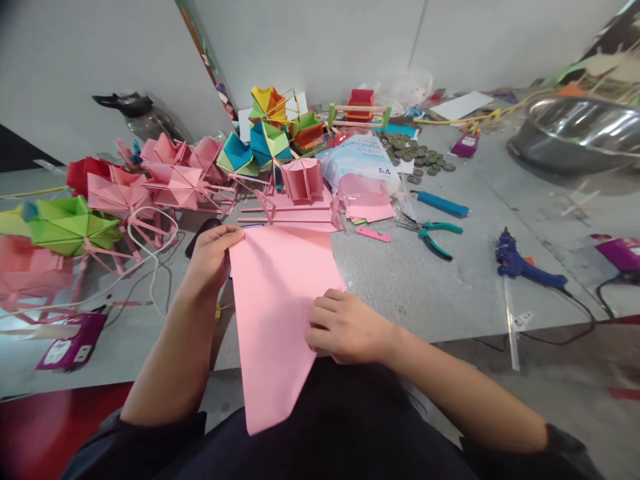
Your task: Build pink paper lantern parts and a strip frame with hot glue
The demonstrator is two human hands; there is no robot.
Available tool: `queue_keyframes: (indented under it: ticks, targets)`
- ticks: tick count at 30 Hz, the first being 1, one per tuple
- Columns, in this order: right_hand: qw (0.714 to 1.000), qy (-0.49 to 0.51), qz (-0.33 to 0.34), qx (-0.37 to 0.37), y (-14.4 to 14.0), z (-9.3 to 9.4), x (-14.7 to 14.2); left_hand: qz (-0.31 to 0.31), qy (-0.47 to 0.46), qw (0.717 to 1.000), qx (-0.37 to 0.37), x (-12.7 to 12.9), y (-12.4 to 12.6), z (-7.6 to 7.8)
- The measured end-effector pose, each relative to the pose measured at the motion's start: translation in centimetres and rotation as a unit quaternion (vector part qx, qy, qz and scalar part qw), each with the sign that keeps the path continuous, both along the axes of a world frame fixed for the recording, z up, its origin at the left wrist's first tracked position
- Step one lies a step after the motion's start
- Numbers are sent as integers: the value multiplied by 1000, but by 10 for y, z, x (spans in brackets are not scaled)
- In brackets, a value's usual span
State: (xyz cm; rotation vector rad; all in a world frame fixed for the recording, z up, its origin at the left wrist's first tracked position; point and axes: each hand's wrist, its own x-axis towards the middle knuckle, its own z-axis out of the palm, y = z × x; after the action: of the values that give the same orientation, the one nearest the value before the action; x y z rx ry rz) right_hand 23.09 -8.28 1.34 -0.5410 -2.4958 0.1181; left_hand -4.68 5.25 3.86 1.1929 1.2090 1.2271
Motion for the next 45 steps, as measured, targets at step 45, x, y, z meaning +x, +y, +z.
queue_keyframes:
  ticks: [45]
  targets:
    - [990, -28, -136, 29, -28, -33, -1, -170, 464, 869, 0, 45, -73, -4]
